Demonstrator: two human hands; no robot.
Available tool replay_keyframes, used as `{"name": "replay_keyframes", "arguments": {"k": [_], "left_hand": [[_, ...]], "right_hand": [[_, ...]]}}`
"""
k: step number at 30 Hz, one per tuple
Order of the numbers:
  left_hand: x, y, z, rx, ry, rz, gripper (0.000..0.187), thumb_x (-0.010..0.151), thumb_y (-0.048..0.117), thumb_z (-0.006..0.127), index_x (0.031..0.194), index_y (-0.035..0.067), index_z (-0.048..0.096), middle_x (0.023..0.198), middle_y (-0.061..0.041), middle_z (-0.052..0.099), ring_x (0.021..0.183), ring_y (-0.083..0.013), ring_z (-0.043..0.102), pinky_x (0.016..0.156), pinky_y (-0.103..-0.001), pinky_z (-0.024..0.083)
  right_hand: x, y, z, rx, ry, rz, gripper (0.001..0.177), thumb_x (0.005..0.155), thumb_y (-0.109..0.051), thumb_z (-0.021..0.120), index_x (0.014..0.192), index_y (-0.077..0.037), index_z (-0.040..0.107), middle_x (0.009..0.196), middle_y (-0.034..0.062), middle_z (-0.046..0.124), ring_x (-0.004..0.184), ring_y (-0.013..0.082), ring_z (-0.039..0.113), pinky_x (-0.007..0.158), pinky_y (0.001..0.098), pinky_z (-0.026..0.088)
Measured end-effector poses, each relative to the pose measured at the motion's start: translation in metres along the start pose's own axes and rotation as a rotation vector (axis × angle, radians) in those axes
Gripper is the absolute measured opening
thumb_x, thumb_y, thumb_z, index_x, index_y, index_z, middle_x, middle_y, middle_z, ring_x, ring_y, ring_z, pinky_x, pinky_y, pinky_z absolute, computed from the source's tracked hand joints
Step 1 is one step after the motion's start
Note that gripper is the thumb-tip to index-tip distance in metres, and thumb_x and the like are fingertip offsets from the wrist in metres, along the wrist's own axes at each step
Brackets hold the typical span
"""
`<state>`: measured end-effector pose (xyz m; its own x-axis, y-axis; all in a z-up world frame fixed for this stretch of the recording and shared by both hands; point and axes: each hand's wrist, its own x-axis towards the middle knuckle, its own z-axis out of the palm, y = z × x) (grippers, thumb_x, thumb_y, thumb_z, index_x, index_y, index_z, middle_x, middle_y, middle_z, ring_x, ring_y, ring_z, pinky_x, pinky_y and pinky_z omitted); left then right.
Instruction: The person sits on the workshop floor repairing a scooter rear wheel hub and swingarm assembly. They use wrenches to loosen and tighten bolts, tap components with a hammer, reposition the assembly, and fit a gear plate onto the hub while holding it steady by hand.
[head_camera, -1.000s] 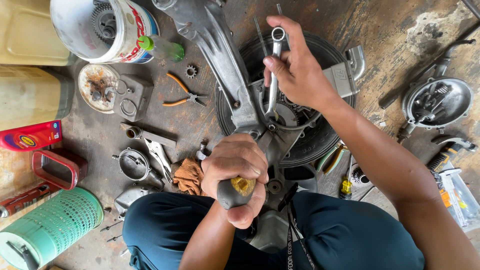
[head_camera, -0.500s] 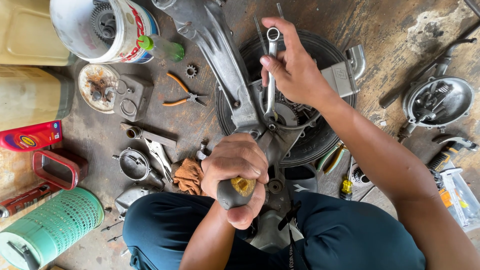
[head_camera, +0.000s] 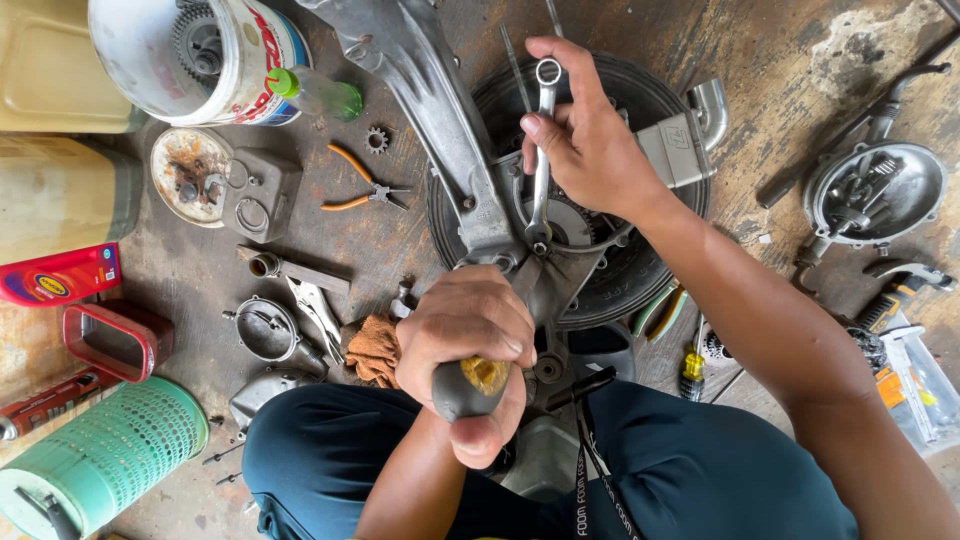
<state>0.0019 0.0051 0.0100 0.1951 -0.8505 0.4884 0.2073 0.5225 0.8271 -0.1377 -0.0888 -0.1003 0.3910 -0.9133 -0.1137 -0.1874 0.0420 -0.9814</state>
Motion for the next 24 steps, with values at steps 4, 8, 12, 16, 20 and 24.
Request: {"name": "replay_keyframes", "arguments": {"k": [4,8,12,16,20,24], "left_hand": [[0.003,0.000,0.003,0.017,-0.016,-0.010,0.047,0.106,0.057,0.053,0.095,0.012,0.051,0.057,0.003,0.053,0.041,-0.0120,0.047,0.049,-0.027,0.040],[0.007,0.011,0.007,0.064,-0.023,-0.002,0.050,0.105,0.061,0.052,0.095,0.013,0.053,0.057,0.004,0.054,0.040,-0.0113,0.050,0.047,-0.027,0.042],[0.013,0.024,0.007,0.068,0.015,-0.026,0.048,0.106,0.061,0.054,0.095,0.015,0.054,0.057,0.005,0.054,0.039,-0.0108,0.052,0.049,-0.027,0.046],[0.013,0.022,0.001,0.025,-0.010,-0.035,0.047,0.106,0.060,0.053,0.095,0.014,0.052,0.058,0.003,0.054,0.041,-0.0108,0.051,0.049,-0.026,0.043],[0.015,0.030,0.003,0.104,0.039,-0.034,0.048,0.106,0.063,0.051,0.098,0.016,0.050,0.063,0.003,0.056,0.047,-0.0119,0.054,0.059,-0.028,0.047],[0.020,0.034,-0.001,0.087,0.069,0.017,0.046,0.104,0.063,0.048,0.102,0.017,0.050,0.068,0.003,0.059,0.050,-0.0117,0.058,0.059,-0.026,0.047]], "right_hand": [[-0.001,0.016,-0.002,0.090,0.024,-0.069,0.071,0.111,0.017,0.053,0.160,-0.020,0.016,0.082,0.0065,0.059,0.071,0.0151,0.070,0.054,0.0234,0.045],[-0.004,0.013,-0.002,0.132,0.064,-0.071,0.069,0.111,0.017,0.053,0.159,-0.019,0.019,0.088,0.0077,0.058,0.074,0.0159,0.071,0.059,0.0230,0.048],[-0.005,0.006,-0.003,0.175,0.079,-0.058,0.068,0.112,0.018,0.054,0.158,-0.020,0.020,0.089,0.0076,0.056,0.074,0.0162,0.069,0.060,0.0240,0.049],[-0.009,0.002,-0.004,0.171,0.093,-0.077,0.069,0.112,0.019,0.053,0.158,-0.020,0.021,0.092,0.0082,0.056,0.076,0.0158,0.069,0.060,0.0229,0.048],[-0.010,0.003,-0.007,0.174,0.110,-0.135,0.066,0.115,0.016,0.053,0.158,-0.020,0.019,0.110,0.0143,0.056,0.079,0.0189,0.067,0.065,0.0281,0.054],[-0.011,0.009,-0.009,0.187,0.129,-0.141,0.064,0.117,0.016,0.054,0.158,-0.020,0.020,0.099,0.0104,0.053,0.079,0.0192,0.067,0.067,0.0293,0.057]]}}
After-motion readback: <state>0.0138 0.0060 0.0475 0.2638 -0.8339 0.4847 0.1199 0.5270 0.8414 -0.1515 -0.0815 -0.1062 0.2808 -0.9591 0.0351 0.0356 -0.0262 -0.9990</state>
